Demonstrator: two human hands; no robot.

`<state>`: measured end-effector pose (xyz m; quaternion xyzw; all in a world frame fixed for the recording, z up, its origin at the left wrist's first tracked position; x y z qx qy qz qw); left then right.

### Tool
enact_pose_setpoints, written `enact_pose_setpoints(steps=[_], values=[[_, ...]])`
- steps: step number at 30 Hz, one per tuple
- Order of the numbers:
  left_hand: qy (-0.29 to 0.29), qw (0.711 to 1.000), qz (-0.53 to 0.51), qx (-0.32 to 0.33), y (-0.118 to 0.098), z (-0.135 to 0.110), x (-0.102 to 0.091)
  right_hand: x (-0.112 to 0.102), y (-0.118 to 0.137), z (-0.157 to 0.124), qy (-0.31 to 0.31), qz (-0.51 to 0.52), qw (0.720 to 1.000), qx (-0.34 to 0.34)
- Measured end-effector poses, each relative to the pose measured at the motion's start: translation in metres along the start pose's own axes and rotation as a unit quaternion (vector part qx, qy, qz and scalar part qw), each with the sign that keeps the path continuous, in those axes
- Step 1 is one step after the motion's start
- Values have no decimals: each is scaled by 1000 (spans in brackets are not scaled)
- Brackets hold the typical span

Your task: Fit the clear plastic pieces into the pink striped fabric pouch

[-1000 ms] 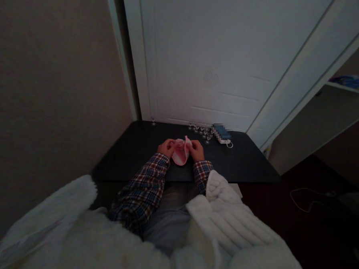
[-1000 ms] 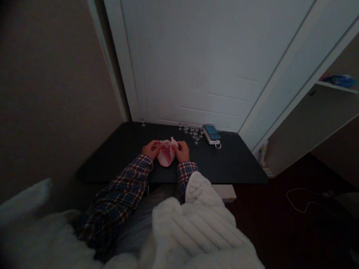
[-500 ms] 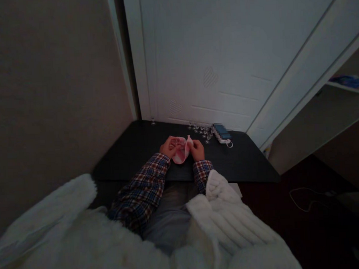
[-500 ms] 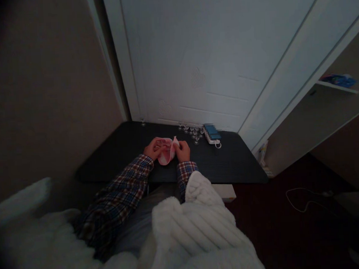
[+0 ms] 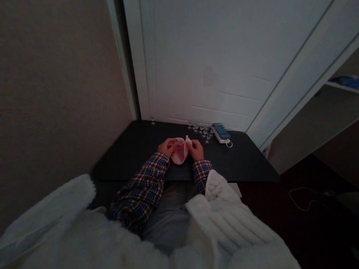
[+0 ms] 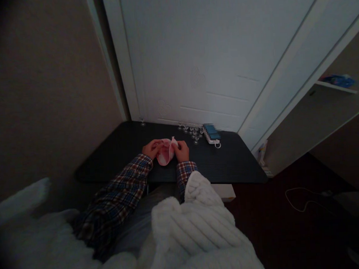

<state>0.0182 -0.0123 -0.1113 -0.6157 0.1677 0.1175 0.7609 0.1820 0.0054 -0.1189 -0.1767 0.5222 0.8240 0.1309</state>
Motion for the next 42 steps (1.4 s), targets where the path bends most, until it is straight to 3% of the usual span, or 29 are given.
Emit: enact_pose_setpoints(steps=[6, 13, 23, 35, 42], values=[[-9, 1000, 13, -9, 6, 3, -1, -2, 7, -1, 9, -11, 1000, -6], [-10, 999, 17, 29, 0, 0, -1, -3, 10, -1, 18, -24, 999, -13], [-75, 992, 38, 93, -5, 2, -8, -3, 11, -1, 21, -25, 999, -16], [13, 999, -34, 29, -3, 1, 1, -3, 10, -1, 22, -25, 999, -18], [3, 999, -36, 32, 0, 2, 0, -3, 10, -1, 23, -23, 999, -16]])
Point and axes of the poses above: each hand's wrist, its own z-axis towards the middle knuckle, its own x-axis out of the palm, y = z × x, the point moved 1 cm from there along z, towards the middle knuckle, and after that the axes turned 13 degrees about y, right-handed, at the moved point
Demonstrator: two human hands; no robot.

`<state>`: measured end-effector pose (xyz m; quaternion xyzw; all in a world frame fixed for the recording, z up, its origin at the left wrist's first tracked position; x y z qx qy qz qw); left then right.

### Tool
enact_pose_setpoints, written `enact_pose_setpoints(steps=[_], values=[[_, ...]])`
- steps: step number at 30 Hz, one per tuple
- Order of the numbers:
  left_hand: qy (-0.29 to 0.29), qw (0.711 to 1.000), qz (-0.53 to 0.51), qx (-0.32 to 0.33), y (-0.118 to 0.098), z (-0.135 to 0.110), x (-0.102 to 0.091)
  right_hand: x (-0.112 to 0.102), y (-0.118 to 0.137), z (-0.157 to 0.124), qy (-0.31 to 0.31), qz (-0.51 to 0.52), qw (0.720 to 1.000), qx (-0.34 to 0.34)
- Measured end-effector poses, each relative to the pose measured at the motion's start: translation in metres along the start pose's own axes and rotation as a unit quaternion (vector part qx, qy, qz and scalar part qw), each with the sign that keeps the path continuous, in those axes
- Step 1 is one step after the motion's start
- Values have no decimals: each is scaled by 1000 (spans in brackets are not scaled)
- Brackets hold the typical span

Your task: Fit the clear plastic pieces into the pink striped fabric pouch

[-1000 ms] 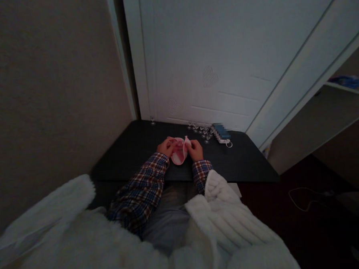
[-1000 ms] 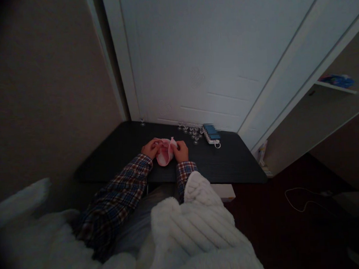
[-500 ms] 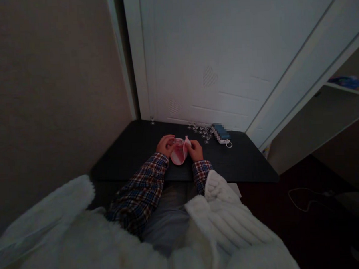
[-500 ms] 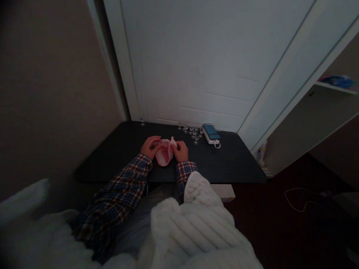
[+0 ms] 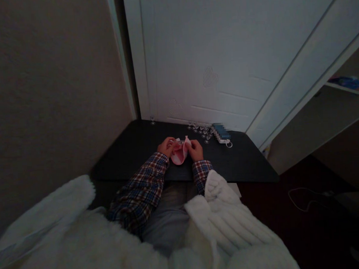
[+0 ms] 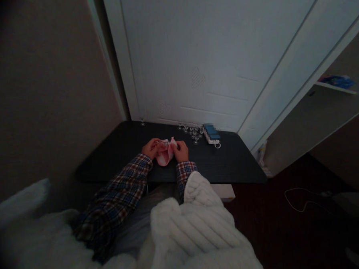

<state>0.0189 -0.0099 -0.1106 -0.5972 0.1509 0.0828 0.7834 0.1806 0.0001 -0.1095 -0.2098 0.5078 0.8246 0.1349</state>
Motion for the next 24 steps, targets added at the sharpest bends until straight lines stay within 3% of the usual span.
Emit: enact_pose_setpoints(steps=[7, 24], values=[[-37, 999, 26, 26, 0, 3, -6, 0, 1, -1, 1, -2, 1000, 3], [-12, 1000, -12, -8, -2, 1, -1, -1, 1, 0, 4, -5, 1000, 8]])
Point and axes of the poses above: each hand's wrist, its own z-axis towards the middle knuckle, its own x-axis out of the palm, y = z × x, the point moved 1 cm from there along z, towards the middle knuckle, and after that the axes turned 13 degrees about y, right-handed, at the moved point
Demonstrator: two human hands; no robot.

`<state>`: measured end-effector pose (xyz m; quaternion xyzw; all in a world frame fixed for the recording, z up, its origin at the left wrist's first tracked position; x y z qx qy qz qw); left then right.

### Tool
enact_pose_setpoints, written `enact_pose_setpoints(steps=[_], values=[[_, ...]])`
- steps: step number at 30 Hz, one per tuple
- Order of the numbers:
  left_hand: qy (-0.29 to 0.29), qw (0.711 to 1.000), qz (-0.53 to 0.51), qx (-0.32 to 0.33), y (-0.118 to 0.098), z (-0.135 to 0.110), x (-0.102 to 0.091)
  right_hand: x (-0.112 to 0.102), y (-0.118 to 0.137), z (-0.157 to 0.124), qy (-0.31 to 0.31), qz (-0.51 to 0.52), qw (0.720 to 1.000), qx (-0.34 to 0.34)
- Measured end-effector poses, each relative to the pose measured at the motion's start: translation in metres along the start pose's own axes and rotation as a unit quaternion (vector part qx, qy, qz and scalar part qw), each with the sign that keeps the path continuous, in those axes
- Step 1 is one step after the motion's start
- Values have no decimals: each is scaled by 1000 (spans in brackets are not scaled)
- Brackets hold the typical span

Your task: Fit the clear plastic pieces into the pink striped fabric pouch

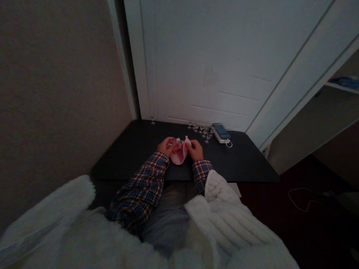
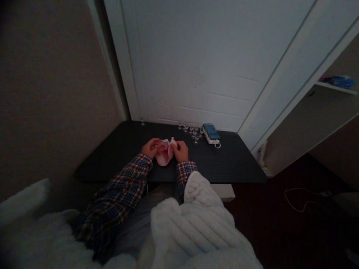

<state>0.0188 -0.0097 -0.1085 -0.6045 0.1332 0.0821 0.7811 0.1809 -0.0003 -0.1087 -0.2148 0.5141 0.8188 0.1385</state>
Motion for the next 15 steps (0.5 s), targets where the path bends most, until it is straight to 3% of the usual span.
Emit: enact_pose_setpoints(steps=[15], values=[[19, 1000, -20, 2, -6, -4, 0, -1, 2, -1, 2, 3, 1000, 0]])
Point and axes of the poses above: each hand's wrist, its own z-axis towards the middle knuckle, its own x-axis out of the palm, y = z × x, the point moved 1 cm from there along z, towards the middle knuckle, and after that the axes turned 13 degrees about y, right-handed, at the moved point
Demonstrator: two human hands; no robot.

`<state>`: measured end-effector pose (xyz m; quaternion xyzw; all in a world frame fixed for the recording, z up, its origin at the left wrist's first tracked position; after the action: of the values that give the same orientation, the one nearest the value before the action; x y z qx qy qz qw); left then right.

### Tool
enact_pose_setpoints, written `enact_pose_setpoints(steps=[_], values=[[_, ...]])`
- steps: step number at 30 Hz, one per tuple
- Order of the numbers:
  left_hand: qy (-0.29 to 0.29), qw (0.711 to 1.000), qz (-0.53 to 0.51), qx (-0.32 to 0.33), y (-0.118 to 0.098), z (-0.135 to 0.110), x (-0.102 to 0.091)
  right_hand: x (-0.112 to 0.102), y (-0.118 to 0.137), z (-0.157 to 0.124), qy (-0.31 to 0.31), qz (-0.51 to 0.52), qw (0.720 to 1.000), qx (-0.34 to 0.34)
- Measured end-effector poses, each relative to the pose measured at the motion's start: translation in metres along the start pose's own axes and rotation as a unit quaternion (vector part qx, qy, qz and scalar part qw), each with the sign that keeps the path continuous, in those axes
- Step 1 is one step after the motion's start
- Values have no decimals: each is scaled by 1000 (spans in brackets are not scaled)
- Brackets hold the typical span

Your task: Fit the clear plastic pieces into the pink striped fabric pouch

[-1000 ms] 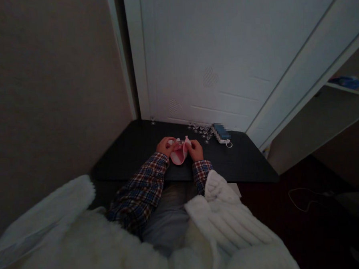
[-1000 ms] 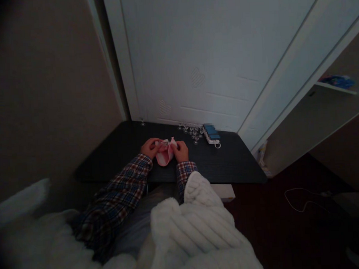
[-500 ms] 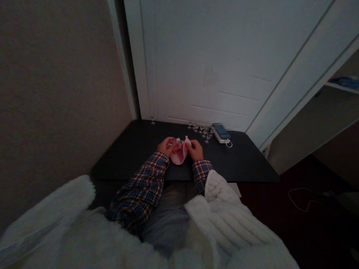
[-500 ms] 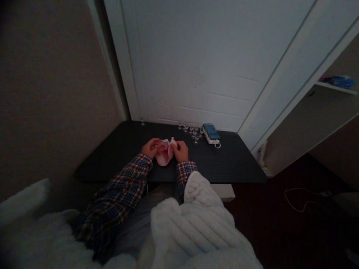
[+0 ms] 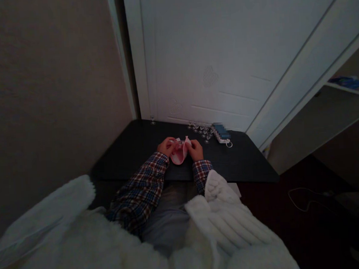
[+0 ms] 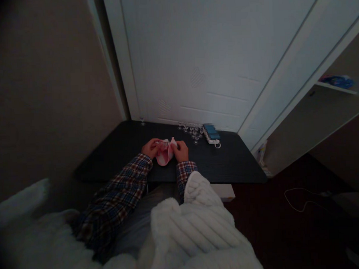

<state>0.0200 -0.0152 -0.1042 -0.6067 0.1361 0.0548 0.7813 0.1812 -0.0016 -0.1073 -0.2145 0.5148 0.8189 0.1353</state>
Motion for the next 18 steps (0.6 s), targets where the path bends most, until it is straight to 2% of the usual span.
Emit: enact_pose_setpoints(steps=[18], values=[[9, 1000, 6, 5, -2, -1, 0, 1, -1, 0, -21, 17, 1000, -9]])
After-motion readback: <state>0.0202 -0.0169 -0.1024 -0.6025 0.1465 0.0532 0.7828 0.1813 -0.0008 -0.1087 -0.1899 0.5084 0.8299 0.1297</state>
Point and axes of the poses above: each hand's wrist, its own z-axis towards the middle knuckle, its own x-axis out of the palm, y = z × x, the point moved 1 cm from there along z, towards the middle knuckle, and after that the axes turned 13 degrees about y, right-handed, at the moved point
